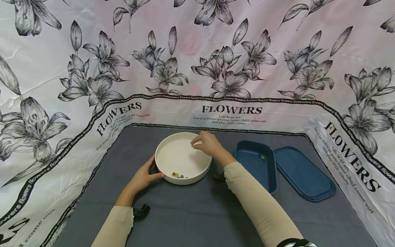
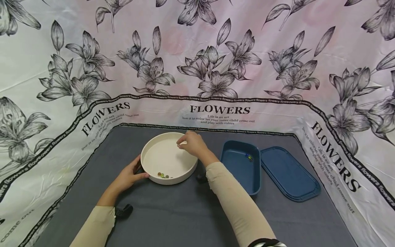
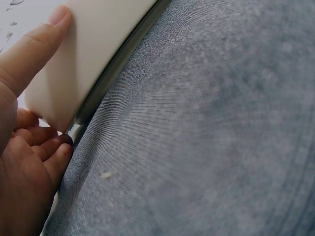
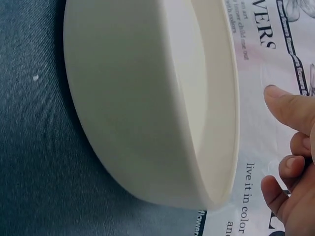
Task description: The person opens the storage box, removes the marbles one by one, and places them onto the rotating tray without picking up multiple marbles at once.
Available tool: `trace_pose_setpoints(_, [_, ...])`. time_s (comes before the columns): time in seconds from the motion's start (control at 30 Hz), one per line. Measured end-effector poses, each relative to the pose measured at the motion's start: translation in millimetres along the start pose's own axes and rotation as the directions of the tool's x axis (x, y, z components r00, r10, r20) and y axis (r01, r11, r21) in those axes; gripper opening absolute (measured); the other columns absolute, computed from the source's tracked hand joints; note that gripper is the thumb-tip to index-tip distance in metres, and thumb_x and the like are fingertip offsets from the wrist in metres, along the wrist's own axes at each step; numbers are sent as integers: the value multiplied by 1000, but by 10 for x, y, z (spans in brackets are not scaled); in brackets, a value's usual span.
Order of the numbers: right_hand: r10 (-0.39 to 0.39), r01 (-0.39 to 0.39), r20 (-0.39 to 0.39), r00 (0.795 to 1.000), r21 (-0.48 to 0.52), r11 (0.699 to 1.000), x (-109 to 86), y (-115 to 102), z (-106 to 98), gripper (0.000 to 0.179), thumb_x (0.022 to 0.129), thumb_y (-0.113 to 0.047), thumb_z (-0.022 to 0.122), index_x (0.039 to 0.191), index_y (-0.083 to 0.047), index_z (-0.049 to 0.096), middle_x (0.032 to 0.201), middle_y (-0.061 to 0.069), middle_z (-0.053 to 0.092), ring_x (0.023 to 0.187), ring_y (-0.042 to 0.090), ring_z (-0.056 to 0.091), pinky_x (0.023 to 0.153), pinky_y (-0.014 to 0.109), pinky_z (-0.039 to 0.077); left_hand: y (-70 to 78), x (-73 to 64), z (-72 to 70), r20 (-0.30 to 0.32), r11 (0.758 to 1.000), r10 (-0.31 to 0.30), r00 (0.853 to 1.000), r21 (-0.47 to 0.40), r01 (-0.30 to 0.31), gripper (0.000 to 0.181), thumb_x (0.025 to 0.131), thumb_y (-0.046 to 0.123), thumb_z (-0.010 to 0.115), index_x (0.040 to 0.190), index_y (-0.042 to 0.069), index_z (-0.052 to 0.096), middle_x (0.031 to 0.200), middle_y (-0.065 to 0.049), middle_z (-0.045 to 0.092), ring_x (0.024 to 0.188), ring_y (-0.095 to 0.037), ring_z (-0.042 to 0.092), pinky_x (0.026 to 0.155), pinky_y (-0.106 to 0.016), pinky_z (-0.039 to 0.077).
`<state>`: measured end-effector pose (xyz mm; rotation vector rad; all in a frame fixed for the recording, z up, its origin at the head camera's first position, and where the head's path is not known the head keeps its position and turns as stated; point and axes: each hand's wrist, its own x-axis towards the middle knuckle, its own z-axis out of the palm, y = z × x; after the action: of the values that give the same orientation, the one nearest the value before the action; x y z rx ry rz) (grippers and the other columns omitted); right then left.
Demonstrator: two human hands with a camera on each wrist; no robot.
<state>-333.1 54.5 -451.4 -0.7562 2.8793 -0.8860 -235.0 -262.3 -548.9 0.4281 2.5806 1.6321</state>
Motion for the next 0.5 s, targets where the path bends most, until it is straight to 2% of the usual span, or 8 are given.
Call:
trace_pose_setpoints(0.07, [-8, 8, 8, 1000, -4, 1000, 15, -15, 27, 23, 93, -23, 78, 116, -19, 80, 113, 2, 64, 102, 22, 60, 87, 42, 53, -3, 3, 1, -4, 1000, 1, 1000, -3, -1, 110, 86, 27, 85, 166, 9, 12, 170, -17, 18, 154, -38, 24, 123, -55, 26])
trace_pose_setpoints(0.13, [-25, 25, 19, 1000, -12, 1000, 16, -26, 46, 24, 93, -22, 78, 116, -19, 80, 107, 1, 61, 91, 19, 57, 79, 39, 51, -3, 2, 5, 0, 1000, 0, 1000, -3, 0, 110, 86, 29, 85, 166, 9, 12, 170, -17, 18, 154, -38, 24, 124, -54, 26])
trace_pose_setpoints(0.27, [-58, 59, 23, 998, -52, 997, -9, -36, 26, 25, 94, -22, 77, 118, -19, 79, 104, 0, 60, 88, 17, 54, 78, 37, 49, -5, -12, 14, 14, 1000, -5, 1000, -3, 5, 112, 86, 31, 85, 166, 8, 10, 170, -17, 16, 155, -38, 23, 124, -53, 26])
trace_pose_setpoints(0.4, [-107, 106, 2, 994, -120, 987, -57, -16, -118, 26, 95, -26, 76, 120, -18, 79, 100, 4, 59, 84, 21, 51, 77, 39, 45, 6, -18, 1, 6, 1000, -1, 1000, -1, 1, 112, 86, 31, 85, 166, 7, 10, 170, -18, 17, 155, -37, 23, 124, -52, 27])
trace_pose_setpoints(0.5, [-130, 122, -36, 991, -172, 978, -128, 46, -271, 26, 95, -28, 76, 119, -18, 79, 100, 5, 61, 88, 24, 53, 79, 42, 47, 16, -29, -18, 8, 1000, 7, 1000, 12, -8, 112, 86, 31, 85, 166, 7, 10, 170, -18, 17, 155, -38, 24, 123, -52, 27])
